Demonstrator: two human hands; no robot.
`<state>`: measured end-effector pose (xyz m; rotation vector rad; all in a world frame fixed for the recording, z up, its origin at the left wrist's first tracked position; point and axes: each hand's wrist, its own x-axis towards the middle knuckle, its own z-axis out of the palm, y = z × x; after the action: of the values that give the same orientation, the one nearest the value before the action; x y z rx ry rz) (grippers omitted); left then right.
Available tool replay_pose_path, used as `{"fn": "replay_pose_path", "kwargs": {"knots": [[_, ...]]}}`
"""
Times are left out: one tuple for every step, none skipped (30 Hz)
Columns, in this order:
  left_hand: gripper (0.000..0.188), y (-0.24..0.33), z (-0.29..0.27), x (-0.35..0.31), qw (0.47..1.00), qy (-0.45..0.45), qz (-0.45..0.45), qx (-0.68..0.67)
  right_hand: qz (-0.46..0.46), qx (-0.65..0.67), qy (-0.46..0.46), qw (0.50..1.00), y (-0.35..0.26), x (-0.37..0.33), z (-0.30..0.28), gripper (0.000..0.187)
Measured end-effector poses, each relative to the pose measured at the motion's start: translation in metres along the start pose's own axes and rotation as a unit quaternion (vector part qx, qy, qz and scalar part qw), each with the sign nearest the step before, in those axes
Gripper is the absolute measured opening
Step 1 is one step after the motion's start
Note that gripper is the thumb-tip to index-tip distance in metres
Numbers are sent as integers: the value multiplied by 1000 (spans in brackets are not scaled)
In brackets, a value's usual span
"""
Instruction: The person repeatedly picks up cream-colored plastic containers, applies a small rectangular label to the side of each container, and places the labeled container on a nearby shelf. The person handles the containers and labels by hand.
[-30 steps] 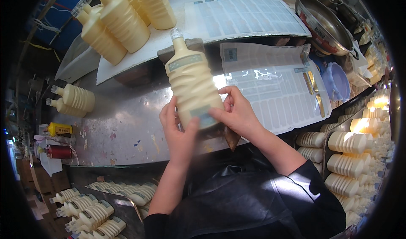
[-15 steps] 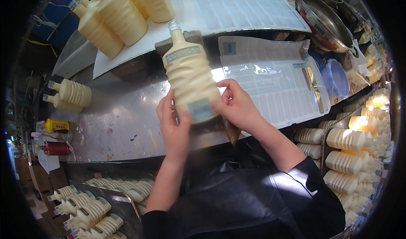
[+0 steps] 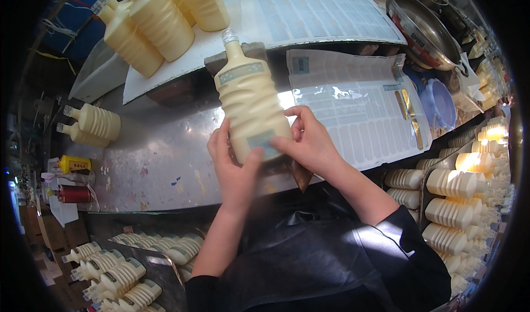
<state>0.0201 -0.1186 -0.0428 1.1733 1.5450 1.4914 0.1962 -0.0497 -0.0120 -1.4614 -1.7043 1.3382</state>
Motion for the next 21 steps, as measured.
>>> {"fn": "replay_pose_path", "kwargs": {"knots": [[81, 1, 0, 0, 1000, 0, -1, -2, -5, 8, 6, 1000, 1, 0, 1, 71], [81, 2, 1, 0, 1000, 0, -2, -5, -9, 16, 12, 1000, 2, 0, 2, 68], [81, 2, 1, 0, 1000, 0, -1, -8, -14, 24, 18, 999, 3, 1, 3, 66], [81, 0, 1, 0, 1000, 0, 0, -11, -16, 22, 19, 999, 4, 1, 4, 66], [81, 0, 1, 0, 1000, 1, 1, -14, -18, 20, 20, 999, 5, 1, 4, 66], [81, 0, 1, 1, 1000, 0, 0, -15, -20, 17, 21, 999, 5, 1, 4, 66], [82, 1, 1, 1, 1000, 0, -2, -16, -19, 19, 20, 999, 5, 1, 4, 66], [82, 1, 1, 0, 1000, -1, -4, -17, -18, 21, 18, 999, 5, 1, 4, 66], [82, 2, 1, 0, 1000, -1, -5, -17, -17, 23, 17, 999, 5, 1, 4, 66], [82, 2, 1, 0, 1000, 0, -7, -16, -16, 23, 16, 999, 5, 1, 4, 66], [82, 2, 1, 0, 1000, 0, -8, -15, -16, 23, 15, 999, 5, 1, 4, 66], [82, 2, 1, 0, 1000, 0, -7, -17, -15, 23, 14, 1000, 5, 1, 4, 66], [82, 2, 1, 0, 1000, 0, -6, -19, -15, 26, 14, 999, 5, 1, 4, 66], [82, 2, 1, 0, 1000, 0, -5, -21, -16, 29, 14, 999, 5, 1, 4, 66], [82, 2, 1, 0, 1000, 1, -8, -23, -16, 31, 13, 999, 5, 1, 4, 66], [82, 2, 1, 0, 1000, 1, -10, -25, -17, 33, 13, 999, 6, 1, 4, 66], [82, 2, 1, 0, 1000, 1, -12, -27, -18, 35, 14, 999, 7, 1, 4, 66], [82, 3, 1, 0, 1000, 0, -13, -25, -19, 37, 14, 999, 7, 1, 5, 65], [82, 3, 1, 0, 1000, -1, -13, -22, -19, 42, 13, 999, 7, 1, 5, 65], [82, 4, 1, 0, 1000, -1, -14, -19, -18, 46, 12, 999, 7, 1, 5, 65], [82, 4, 1, 0, 1000, -1, -15, -20, -17, 50, 10, 999, 7, 1, 5, 65]]}}
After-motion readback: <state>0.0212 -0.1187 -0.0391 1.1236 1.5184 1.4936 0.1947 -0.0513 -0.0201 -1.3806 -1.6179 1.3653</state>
